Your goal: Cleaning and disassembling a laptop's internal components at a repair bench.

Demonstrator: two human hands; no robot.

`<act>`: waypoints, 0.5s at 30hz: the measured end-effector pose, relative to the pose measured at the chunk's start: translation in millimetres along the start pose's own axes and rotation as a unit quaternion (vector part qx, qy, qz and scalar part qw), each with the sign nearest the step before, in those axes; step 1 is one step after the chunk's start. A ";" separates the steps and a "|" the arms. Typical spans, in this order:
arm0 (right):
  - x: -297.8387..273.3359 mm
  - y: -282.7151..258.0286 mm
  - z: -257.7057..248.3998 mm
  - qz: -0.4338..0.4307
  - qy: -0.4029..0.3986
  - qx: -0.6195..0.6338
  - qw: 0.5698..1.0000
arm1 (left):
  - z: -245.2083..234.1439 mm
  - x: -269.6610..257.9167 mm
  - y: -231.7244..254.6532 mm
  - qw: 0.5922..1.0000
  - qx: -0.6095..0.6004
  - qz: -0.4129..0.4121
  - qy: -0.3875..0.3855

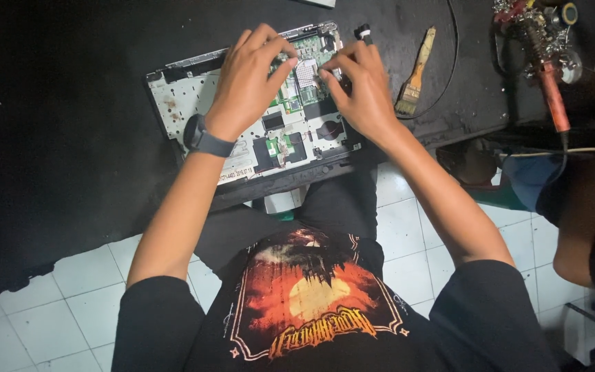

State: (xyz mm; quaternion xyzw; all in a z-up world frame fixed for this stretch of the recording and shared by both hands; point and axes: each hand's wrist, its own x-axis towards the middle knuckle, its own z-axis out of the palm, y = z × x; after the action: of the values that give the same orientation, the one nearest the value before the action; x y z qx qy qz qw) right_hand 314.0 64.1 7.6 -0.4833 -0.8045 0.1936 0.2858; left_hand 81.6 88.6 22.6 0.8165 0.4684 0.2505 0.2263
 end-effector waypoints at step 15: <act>-95.0 -3.4 -49.7 0.203 0.114 0.116 0.966 | -44.2 -128.6 30.6 0.983 -0.062 -0.170 0.022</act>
State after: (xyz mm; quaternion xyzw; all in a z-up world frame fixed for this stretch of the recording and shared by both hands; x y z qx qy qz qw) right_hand 379.0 -20.2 21.6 -0.6184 -0.6241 0.2836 0.3843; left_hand 18.0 -32.4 49.8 0.7035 0.5890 0.2544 0.3057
